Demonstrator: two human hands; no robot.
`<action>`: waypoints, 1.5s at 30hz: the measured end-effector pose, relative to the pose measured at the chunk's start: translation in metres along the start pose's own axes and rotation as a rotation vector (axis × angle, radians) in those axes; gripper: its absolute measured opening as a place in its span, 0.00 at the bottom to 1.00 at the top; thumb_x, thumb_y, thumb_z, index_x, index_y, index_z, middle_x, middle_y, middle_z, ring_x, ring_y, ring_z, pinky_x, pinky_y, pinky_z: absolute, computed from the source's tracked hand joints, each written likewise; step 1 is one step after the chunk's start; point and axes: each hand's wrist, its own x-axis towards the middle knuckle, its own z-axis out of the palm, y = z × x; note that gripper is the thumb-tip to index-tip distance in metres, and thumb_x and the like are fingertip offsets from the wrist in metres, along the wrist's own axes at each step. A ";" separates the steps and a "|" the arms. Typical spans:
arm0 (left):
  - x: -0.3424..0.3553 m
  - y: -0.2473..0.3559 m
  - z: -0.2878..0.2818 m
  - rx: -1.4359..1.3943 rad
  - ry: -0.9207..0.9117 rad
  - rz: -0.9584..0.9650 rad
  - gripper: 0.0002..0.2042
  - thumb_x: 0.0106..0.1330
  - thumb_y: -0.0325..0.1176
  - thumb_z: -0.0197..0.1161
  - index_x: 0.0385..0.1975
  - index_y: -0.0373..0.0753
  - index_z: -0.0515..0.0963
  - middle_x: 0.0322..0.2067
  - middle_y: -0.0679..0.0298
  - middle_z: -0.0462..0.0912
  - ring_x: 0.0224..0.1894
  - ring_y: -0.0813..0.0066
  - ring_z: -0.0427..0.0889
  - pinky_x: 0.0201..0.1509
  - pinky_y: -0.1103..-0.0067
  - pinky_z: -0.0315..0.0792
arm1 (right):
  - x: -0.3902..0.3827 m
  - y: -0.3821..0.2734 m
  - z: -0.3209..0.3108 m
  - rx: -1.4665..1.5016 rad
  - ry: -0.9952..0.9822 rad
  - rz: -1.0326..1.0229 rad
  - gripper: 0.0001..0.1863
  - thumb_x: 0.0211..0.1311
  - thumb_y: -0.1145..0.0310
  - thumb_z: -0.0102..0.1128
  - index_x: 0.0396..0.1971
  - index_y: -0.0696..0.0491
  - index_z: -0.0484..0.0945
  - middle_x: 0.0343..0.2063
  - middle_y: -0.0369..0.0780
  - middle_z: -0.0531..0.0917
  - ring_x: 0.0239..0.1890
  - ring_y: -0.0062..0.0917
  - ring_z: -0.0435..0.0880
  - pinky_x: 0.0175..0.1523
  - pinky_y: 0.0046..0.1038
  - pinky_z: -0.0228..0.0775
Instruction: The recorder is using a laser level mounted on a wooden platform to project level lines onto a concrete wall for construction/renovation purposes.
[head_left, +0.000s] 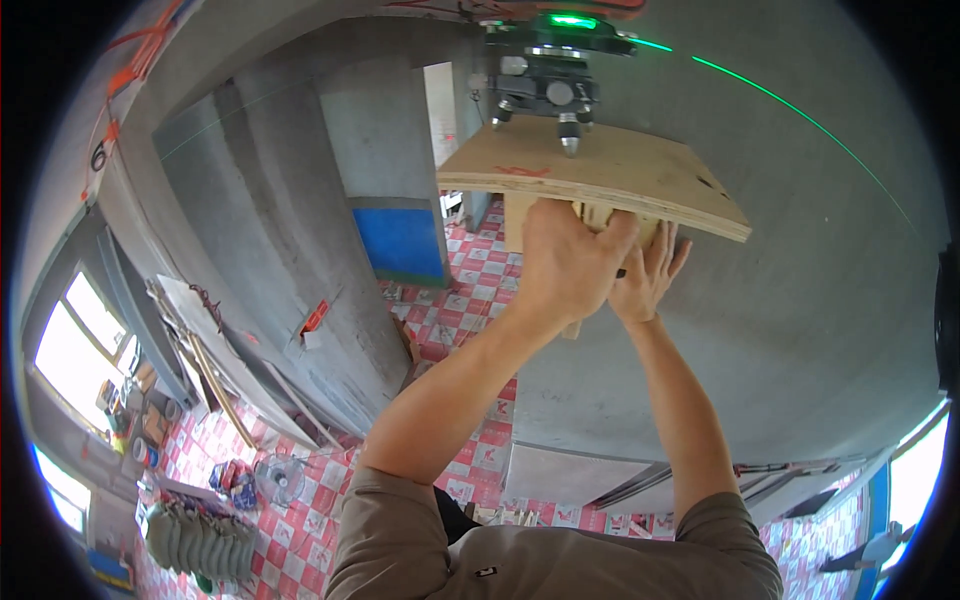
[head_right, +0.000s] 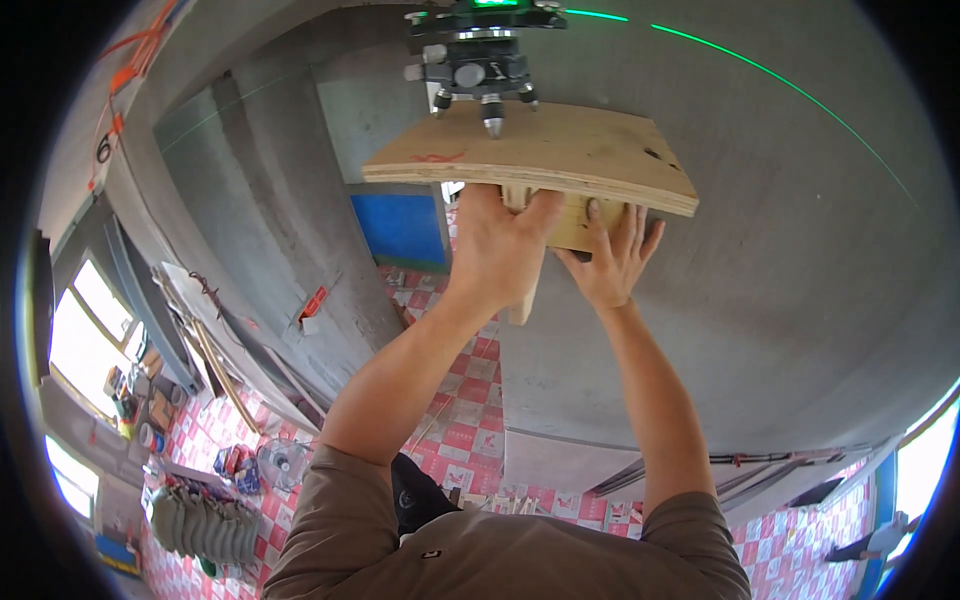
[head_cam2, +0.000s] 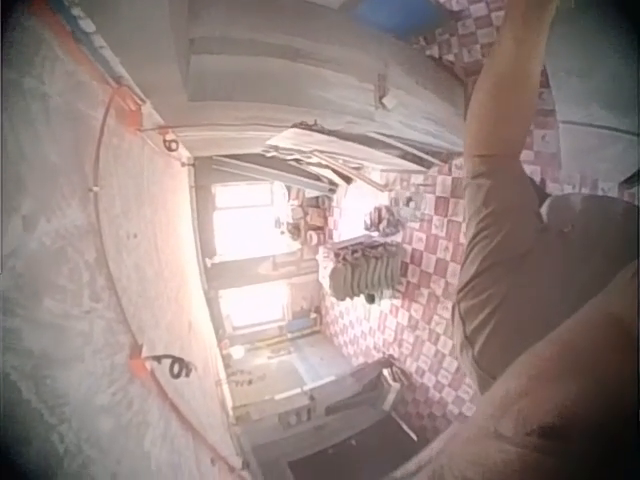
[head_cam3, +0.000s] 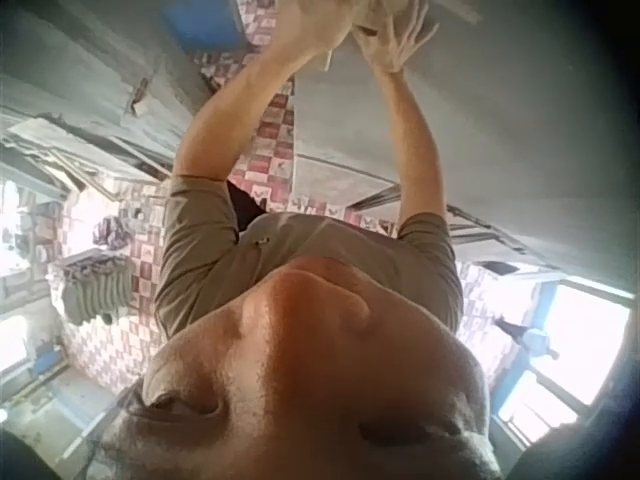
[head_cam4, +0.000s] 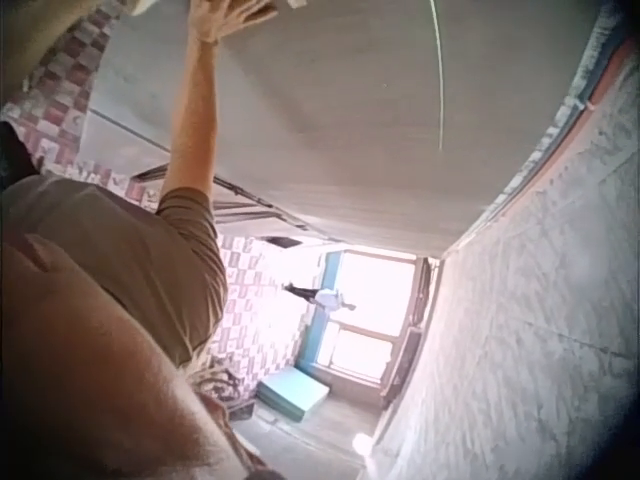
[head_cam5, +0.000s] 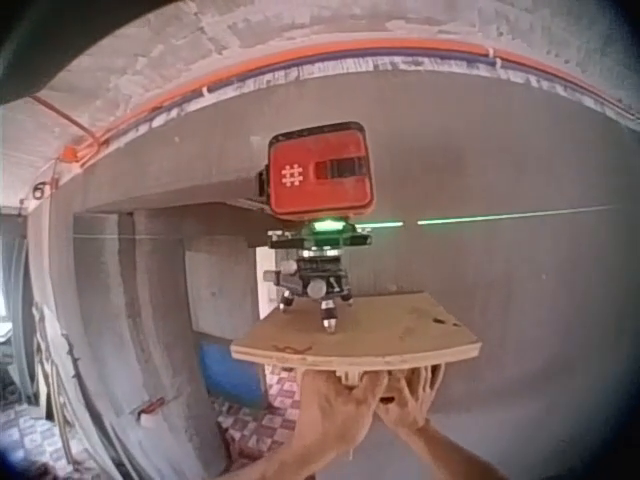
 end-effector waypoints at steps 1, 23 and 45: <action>0.000 0.001 0.000 0.008 0.010 0.001 0.12 0.61 0.31 0.63 0.38 0.28 0.77 0.34 0.56 0.82 0.36 0.69 0.79 0.43 0.72 0.73 | 0.000 0.000 0.000 -0.027 -0.021 0.009 0.46 0.46 0.33 0.68 0.64 0.42 0.69 0.65 0.57 0.63 0.71 0.51 0.57 0.71 0.63 0.32; 0.007 -0.009 -0.004 0.138 0.023 0.113 0.12 0.59 0.33 0.59 0.34 0.29 0.80 0.28 0.45 0.83 0.31 0.47 0.83 0.38 0.65 0.77 | -0.001 0.002 0.007 -0.027 -0.013 -0.018 0.46 0.46 0.31 0.66 0.65 0.40 0.68 0.64 0.56 0.64 0.71 0.52 0.57 0.70 0.64 0.33; 0.004 0.000 -0.003 0.160 0.090 0.108 0.11 0.63 0.32 0.58 0.37 0.29 0.79 0.32 0.48 0.84 0.37 0.49 0.83 0.44 0.66 0.75 | 0.004 -0.001 -0.007 0.049 -0.069 0.001 0.49 0.43 0.39 0.73 0.67 0.37 0.64 0.65 0.55 0.62 0.71 0.51 0.56 0.70 0.64 0.35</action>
